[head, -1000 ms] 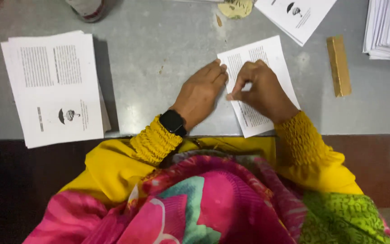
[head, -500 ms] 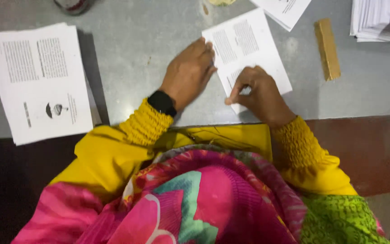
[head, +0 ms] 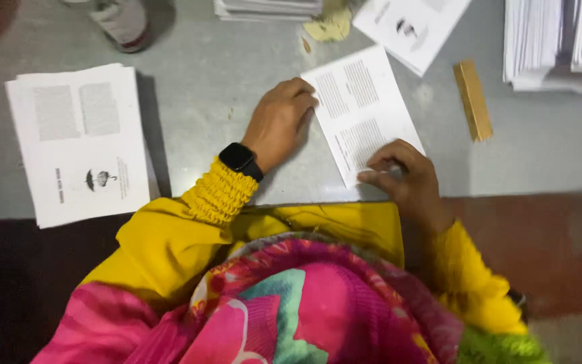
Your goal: Folding printed sheets of paper and creasing them with a wooden block to create booklets
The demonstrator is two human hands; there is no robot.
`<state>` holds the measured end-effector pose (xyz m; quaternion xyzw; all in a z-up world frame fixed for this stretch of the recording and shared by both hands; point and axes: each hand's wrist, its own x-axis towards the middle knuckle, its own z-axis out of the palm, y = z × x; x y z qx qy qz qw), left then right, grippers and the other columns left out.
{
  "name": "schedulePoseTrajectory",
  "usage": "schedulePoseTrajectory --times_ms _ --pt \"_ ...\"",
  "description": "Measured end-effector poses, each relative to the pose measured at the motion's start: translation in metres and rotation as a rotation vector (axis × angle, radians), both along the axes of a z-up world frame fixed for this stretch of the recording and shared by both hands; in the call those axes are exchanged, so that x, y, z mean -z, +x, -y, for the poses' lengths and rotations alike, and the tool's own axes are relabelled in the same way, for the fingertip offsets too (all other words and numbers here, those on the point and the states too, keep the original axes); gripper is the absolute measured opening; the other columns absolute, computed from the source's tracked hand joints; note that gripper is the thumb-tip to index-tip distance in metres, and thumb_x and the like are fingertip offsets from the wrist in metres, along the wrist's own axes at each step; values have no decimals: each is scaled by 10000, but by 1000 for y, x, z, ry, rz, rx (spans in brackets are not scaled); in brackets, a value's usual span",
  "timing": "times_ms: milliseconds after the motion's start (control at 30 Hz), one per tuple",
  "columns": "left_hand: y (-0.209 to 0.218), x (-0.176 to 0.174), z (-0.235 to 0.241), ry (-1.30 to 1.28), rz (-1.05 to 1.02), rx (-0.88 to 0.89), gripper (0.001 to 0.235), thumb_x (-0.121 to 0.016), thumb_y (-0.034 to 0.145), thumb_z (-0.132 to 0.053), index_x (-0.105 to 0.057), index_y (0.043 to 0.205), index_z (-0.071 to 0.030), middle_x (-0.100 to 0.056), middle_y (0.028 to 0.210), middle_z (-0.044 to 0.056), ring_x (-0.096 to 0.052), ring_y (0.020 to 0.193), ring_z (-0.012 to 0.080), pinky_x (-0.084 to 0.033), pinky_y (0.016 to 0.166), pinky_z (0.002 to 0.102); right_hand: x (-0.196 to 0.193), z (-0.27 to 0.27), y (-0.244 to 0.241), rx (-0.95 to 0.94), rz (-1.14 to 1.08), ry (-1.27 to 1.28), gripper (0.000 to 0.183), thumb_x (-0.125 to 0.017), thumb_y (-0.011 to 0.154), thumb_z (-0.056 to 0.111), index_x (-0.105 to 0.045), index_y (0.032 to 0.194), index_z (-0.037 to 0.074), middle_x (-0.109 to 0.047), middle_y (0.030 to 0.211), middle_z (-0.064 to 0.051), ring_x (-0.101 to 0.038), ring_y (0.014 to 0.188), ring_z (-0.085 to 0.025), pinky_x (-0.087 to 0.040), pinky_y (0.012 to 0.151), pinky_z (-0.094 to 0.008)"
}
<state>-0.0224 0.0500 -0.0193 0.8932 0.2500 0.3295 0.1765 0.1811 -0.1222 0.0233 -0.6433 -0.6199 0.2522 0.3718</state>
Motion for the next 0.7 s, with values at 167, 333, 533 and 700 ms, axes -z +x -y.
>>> schedulePoseTrajectory --times_ms 167,333,533,700 --pt "13 3 -21 -21 83 -50 88 -615 836 2 -664 894 -42 -592 956 96 -597 964 319 -501 837 382 2 17 -32 -94 251 231 549 -757 765 305 -594 1243 89 -543 1281 -166 -502 1191 -371 -343 1041 -505" --pt "9 -1 -4 -28 79 24 127 -575 834 46 -653 882 -42 -578 913 89 -577 921 305 -491 795 357 45 46 -31 -60 507 255 501 -643 878 363 -574 1336 171 -539 1368 -90 -501 1271 -287 -281 1102 -479" --pt "-32 -40 48 -174 10 117 155 -549 879 45 -663 969 -8 -596 997 151 -572 963 362 -465 823 415 -5 59 -25 -18 579 336 200 -605 911 243 -669 1093 191 -639 1091 17 -556 1079 -187 -294 1121 -469" --pt "-42 -58 85 -444 143 155 140 -561 964 -166 -652 1015 -72 -638 910 52 -615 829 220 -464 713 320 -102 11 -30 40 557 653 73 -589 1003 -14 -645 1003 -61 -634 934 -165 -572 857 -354 -327 1022 -524"
